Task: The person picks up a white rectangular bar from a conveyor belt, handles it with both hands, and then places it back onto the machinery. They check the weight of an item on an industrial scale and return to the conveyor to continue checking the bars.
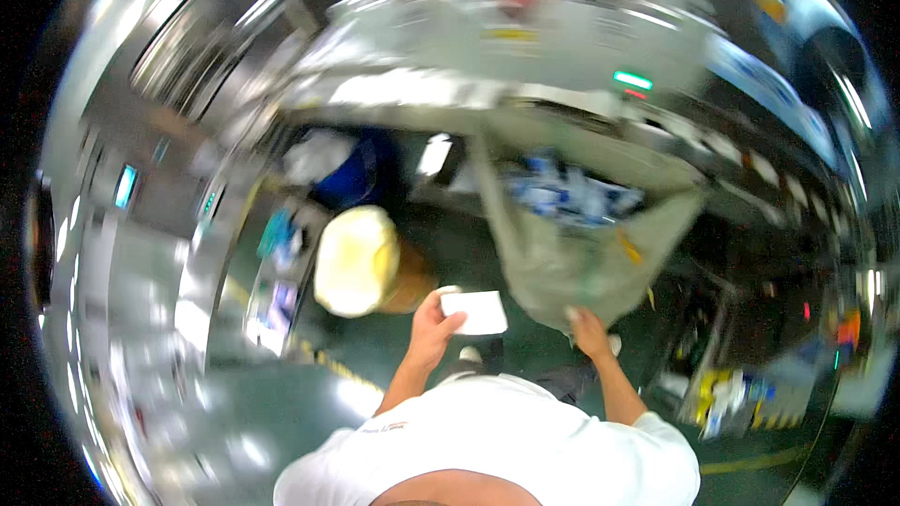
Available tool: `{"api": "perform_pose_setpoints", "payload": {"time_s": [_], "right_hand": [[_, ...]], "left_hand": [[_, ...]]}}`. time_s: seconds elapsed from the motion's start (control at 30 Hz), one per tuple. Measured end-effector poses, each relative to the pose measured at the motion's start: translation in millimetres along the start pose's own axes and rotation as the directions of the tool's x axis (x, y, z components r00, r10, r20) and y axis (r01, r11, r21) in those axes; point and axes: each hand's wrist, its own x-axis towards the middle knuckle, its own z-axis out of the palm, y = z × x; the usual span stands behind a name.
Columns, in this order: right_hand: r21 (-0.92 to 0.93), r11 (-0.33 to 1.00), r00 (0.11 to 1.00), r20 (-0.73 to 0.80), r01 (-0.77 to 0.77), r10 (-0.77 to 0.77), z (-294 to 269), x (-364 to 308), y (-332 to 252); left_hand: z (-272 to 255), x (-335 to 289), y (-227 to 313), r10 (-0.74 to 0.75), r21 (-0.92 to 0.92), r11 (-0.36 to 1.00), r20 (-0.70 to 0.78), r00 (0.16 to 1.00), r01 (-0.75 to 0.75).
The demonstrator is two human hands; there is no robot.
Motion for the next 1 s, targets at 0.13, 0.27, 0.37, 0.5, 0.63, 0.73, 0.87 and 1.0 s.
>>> {"api": "perform_pose_setpoints", "payload": {"time_s": [0.13, 0.27, 0.37, 0.5, 0.63, 0.73, 0.87, 1.0], "right_hand": [[-0.231, 0.671, 0.655, 0.149, -0.705, 0.740, 36, -71, 124], [-0.316, 0.542, 0.504, 0.200, -0.778, 0.840, 72, -115, 88], [-0.262, 0.601, 0.561, 0.216, -0.755, 0.799, 117, -100, 58], [-0.170, 0.672, 0.639, 0.215, -0.720, 0.739, 159, -67, 24], [-0.102, 0.692, 0.670, 0.188, -0.714, 0.719, 184, -32, 2], [-0.081, 0.671, 0.650, 0.187, -0.737, 0.736, 190, -11, -9], [-0.050, 0.623, 0.608, 0.176, -0.780, 0.774, 195, 6, -15], [-0.018, 0.596, 0.585, 0.170, -0.803, 0.793, 196, 26, -23]], "left_hand": [[-103, -42, 42, 0.027, -0.143, 0.989, -0.102, 0.994, -0.042], [-154, -61, 58, 0.029, -0.211, 0.975, -0.204, 0.979, -0.073], [-176, -43, 66, 0.001, -0.256, 0.965, -0.232, 0.973, -0.062], [-199, -8, 71, -0.019, -0.276, 0.960, -0.220, 0.975, -0.044], [-206, 52, 88, -0.070, -0.225, 0.974, -0.163, 0.984, 0.032], [-197, 97, 109, -0.086, -0.233, 0.971, -0.147, 0.985, 0.050], [-191, 152, 140, -0.053, -0.178, 0.983, -0.086, 0.995, 0.037], [-190, 198, 151, -0.054, -0.136, 0.990, -0.073, 0.996, 0.044]]}}
